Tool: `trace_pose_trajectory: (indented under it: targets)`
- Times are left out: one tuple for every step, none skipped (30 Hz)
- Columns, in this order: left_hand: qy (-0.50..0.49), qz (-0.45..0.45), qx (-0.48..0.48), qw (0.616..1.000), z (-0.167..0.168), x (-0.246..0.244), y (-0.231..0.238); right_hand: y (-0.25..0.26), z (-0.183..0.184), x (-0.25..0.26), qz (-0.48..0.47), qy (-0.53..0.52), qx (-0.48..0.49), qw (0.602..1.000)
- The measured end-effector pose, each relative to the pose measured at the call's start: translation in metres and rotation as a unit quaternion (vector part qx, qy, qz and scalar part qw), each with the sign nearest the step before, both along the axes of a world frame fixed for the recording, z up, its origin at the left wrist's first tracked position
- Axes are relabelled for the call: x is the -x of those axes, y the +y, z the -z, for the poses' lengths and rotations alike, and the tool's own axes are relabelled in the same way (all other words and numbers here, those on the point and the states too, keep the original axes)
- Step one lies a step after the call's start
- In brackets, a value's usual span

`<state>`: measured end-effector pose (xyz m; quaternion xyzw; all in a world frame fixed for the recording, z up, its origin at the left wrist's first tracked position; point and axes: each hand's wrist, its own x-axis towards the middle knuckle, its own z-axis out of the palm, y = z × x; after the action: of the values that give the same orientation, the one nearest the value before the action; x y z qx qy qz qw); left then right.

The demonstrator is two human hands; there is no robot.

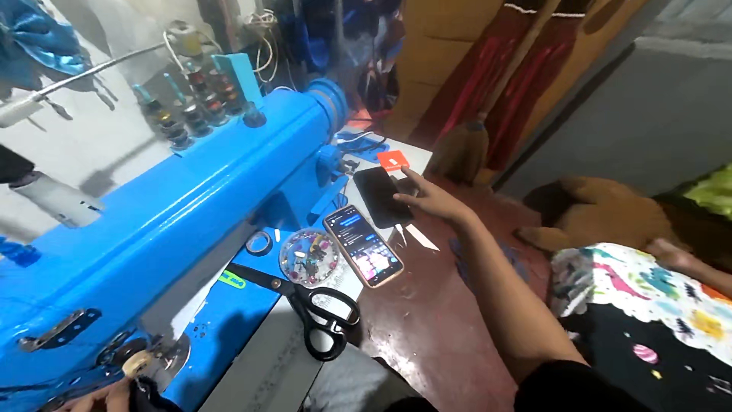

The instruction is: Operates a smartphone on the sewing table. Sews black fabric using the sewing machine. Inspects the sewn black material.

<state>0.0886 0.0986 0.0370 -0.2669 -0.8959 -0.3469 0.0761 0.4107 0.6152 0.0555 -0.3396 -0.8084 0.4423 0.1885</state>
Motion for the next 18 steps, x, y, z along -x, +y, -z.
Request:
trace_pose_trajectory:
  targets:
    - [-0.001, 0.001, 0.007, 1.000, 0.001, 0.001, -0.002, -0.001, 0.000, 0.001, 0.001, -0.006, -0.004, 1.000]
    - [-0.003, -0.002, 0.012, 1.000, 0.001, 0.001, -0.003, -0.002, 0.000, 0.002, 0.003, -0.008, -0.008, 1.000]
    - [-0.009, -0.005, 0.013, 1.000, 0.000, 0.000, -0.002, -0.004, -0.001, 0.001, 0.006, -0.011, -0.010, 1.000]
    - [-0.014, -0.007, 0.011, 1.000, -0.002, -0.003, 0.000, -0.008, -0.002, -0.001, 0.009, -0.011, -0.014, 1.000]
    - [-0.012, -0.007, 0.005, 1.000, -0.004, -0.006, 0.002, -0.010, -0.004, -0.002, 0.008, -0.017, -0.016, 1.000]
    - [-0.008, -0.005, -0.001, 1.000, -0.006, -0.010, 0.003, -0.011, -0.006, -0.002, 0.005, -0.024, -0.022, 0.999]
    - [-0.001, -0.007, -0.004, 1.000, -0.007, -0.013, 0.005, -0.011, -0.006, -0.003, 0.005, -0.032, -0.033, 0.999]
    - [-0.001, -0.014, -0.005, 1.000, -0.011, -0.017, 0.006, -0.010, -0.004, -0.003, 0.009, -0.039, -0.052, 0.998]
    - [-0.019, -0.025, -0.001, 1.000, -0.018, -0.021, 0.009, -0.008, -0.002, -0.004, 0.014, -0.045, -0.080, 0.996]
    - [-0.049, -0.036, 0.002, 0.998, -0.025, -0.025, 0.011, -0.007, -0.001, -0.003, 0.018, -0.045, -0.113, 0.992]
    - [-0.069, -0.039, 0.000, 0.997, -0.028, -0.025, 0.011, -0.009, -0.003, -0.002, 0.023, -0.041, -0.140, 0.989]
    - [-0.075, -0.033, 0.000, 0.997, -0.028, -0.021, 0.009, -0.014, -0.008, 0.001, 0.025, -0.027, -0.158, 0.987]
    - [-0.072, -0.024, 0.007, 0.997, -0.026, -0.018, 0.006, -0.022, -0.013, 0.004, 0.027, -0.013, -0.171, 0.985]
    - [-0.070, -0.018, 0.019, 0.997, -0.025, -0.015, 0.004, -0.030, -0.019, 0.007, 0.026, 0.003, -0.181, 0.983]
    - [-0.073, -0.012, 0.025, 0.997, -0.025, -0.012, 0.002, -0.040, -0.026, 0.012, 0.024, 0.020, -0.192, 0.981]
    - [-0.078, -0.005, 0.023, 0.997, -0.025, -0.011, 0.000, -0.050, -0.031, 0.017, 0.019, 0.039, -0.207, 0.977]
    - [-0.082, 0.005, 0.016, 0.997, -0.026, -0.011, -0.002, -0.061, -0.037, 0.023, 0.008, 0.059, -0.221, 0.973]
    - [-0.084, 0.019, 0.007, 0.996, -0.026, -0.012, -0.003, -0.073, -0.042, 0.030, -0.010, 0.079, -0.233, 0.969]
